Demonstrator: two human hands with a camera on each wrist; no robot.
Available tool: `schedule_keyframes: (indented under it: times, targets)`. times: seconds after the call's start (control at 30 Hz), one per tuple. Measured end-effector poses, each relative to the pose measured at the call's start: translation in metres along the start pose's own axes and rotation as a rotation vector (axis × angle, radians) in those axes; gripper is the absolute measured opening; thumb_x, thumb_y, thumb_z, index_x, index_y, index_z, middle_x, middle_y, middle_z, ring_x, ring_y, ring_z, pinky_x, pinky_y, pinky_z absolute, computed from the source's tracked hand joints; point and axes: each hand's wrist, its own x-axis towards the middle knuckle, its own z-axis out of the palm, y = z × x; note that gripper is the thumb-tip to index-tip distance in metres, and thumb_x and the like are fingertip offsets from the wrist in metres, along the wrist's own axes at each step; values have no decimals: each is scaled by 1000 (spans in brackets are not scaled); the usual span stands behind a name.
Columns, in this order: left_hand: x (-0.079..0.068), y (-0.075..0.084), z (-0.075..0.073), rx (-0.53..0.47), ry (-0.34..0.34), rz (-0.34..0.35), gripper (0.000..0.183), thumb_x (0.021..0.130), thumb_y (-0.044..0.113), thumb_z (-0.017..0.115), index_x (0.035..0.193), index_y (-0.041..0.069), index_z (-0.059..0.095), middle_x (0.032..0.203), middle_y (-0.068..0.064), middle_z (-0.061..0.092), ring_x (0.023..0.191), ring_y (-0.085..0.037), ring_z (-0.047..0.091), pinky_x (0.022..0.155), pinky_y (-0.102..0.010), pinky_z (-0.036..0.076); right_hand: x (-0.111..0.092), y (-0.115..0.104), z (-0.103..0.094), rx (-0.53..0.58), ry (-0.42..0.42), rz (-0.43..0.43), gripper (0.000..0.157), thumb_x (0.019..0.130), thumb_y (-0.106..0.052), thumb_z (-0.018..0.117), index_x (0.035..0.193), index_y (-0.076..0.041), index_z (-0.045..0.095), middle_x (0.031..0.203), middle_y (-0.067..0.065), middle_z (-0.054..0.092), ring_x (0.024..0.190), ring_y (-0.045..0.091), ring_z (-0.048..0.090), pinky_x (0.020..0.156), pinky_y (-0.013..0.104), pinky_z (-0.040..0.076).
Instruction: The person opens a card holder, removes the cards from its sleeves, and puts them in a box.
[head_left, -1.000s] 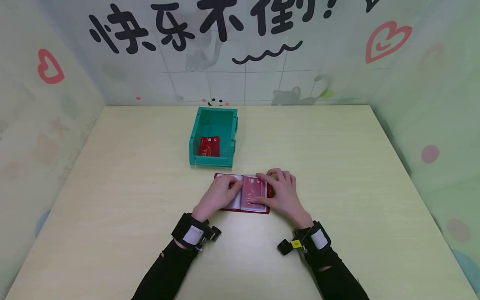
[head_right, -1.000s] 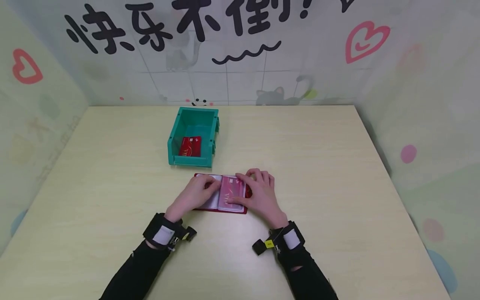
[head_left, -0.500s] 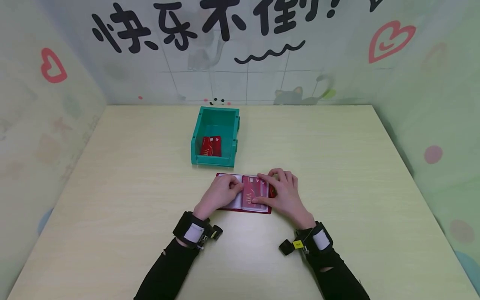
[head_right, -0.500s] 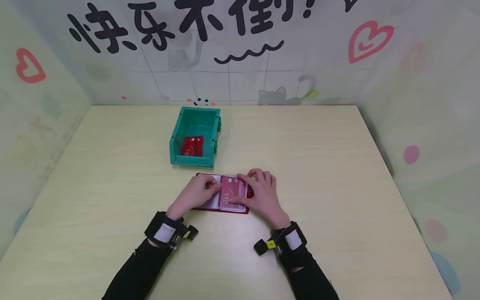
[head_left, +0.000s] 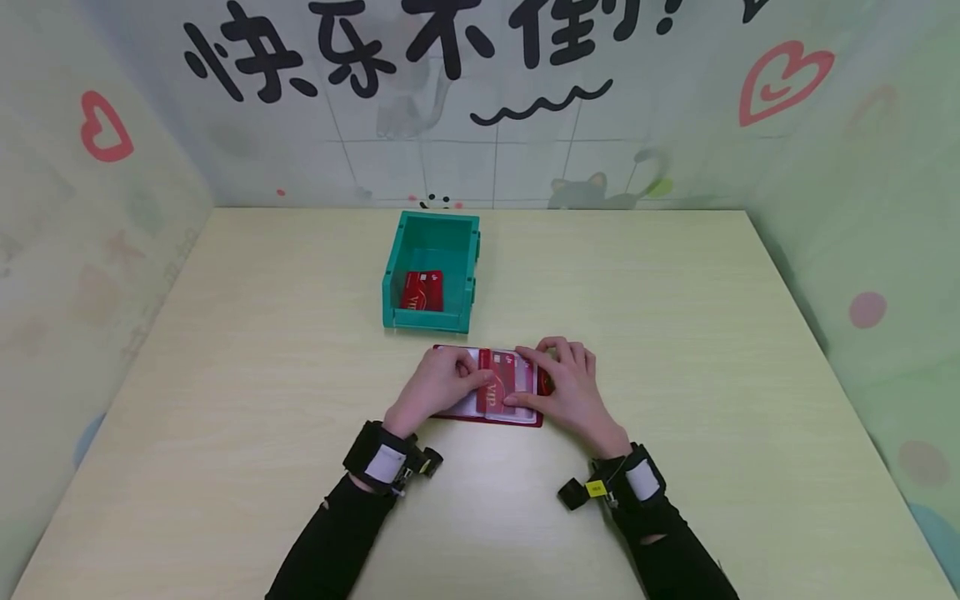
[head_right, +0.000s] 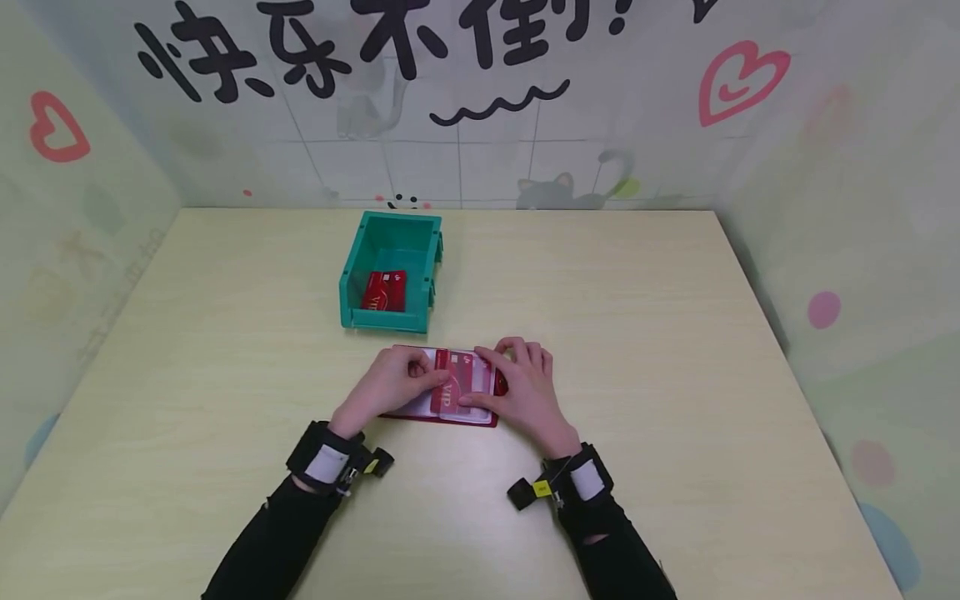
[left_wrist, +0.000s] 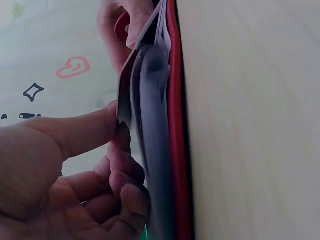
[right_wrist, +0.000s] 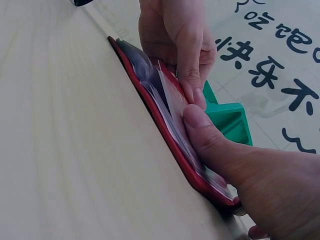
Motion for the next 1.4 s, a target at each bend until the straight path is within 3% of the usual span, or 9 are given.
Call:
schedule_keyframes:
  times: [0.27, 0.4, 0.53, 0.7, 0.83, 0.97, 1.03, 1.17, 1.4]
  targets:
    - [2, -8, -7, -125, -7, -113, 22, 85, 25, 72, 90, 5, 68, 83, -7, 71, 73, -19, 62, 66, -34, 57, -1, 1, -1, 8, 11, -9, 73, 69, -52, 78, 131, -17, 60, 117, 10, 45, 111, 31, 33, 95, 53, 26]
    - [2, -12, -12, -175, -22, -127, 27, 86, 21, 71, 103, 1, 65, 89, -10, 73, 80, -22, 63, 70, -36, 57, -1, 1, -2, 15, 9, 2, 74, 69, -52, 78, 131, -18, 60, 117, 9, 45, 112, 30, 33, 96, 53, 26]
    - [-1, -11, -26, -185, -2, -112, 31, 88, 17, 69, 112, -2, 63, 95, -15, 72, 84, -25, 64, 73, -39, 57, -1, 1, -3, 21, 3, 9, 74, 69, -53, 77, 132, -17, 60, 117, 9, 45, 112, 30, 33, 97, 53, 26]
    - [-1, -6, -56, -188, 95, -60, 31, 90, 14, 66, 116, -3, 62, 96, -18, 71, 81, -27, 66, 69, -40, 58, -2, 2, -6, 30, 10, 16, 73, 68, -55, 77, 130, -17, 61, 117, 9, 45, 112, 30, 32, 97, 53, 25]
    - [9, 0, -75, -159, 235, 17, 35, 90, 11, 65, 120, -6, 59, 97, -20, 70, 81, -29, 66, 71, -43, 58, -3, 3, -6, 29, 24, 29, 72, 67, -55, 78, 127, -18, 63, 116, 8, 45, 110, 29, 32, 96, 53, 24]
    - [21, 1, -85, -103, 404, 24, 41, 89, 8, 67, 125, -7, 54, 98, -23, 68, 80, -32, 65, 71, -46, 58, -2, 2, -4, 31, 11, 20, 71, 68, -56, 76, 127, -18, 62, 117, 8, 45, 110, 29, 32, 95, 52, 24]
    - [27, 0, -85, -80, 457, 17, 44, 88, 6, 67, 127, -6, 50, 99, -24, 67, 80, -33, 65, 71, -46, 57, -1, 1, -3, 36, 7, 16, 71, 69, -57, 76, 127, -18, 62, 117, 8, 45, 110, 29, 32, 95, 52, 24]
    - [40, -3, -82, -21, 496, 33, 44, 89, 2, 65, 128, -4, 47, 101, -25, 66, 85, -35, 64, 73, -47, 57, 0, 0, -2, 46, 16, 12, 72, 68, -56, 77, 126, -17, 63, 116, 8, 45, 110, 29, 33, 95, 52, 25]
    - [56, -3, -77, 68, 477, 18, 32, 88, -4, 62, 120, -7, 58, 117, -26, 62, 102, -38, 59, 82, -51, 54, -1, -1, -2, 46, 17, 4, 71, 68, -57, 76, 126, -18, 62, 116, 8, 45, 110, 28, 33, 95, 51, 25]
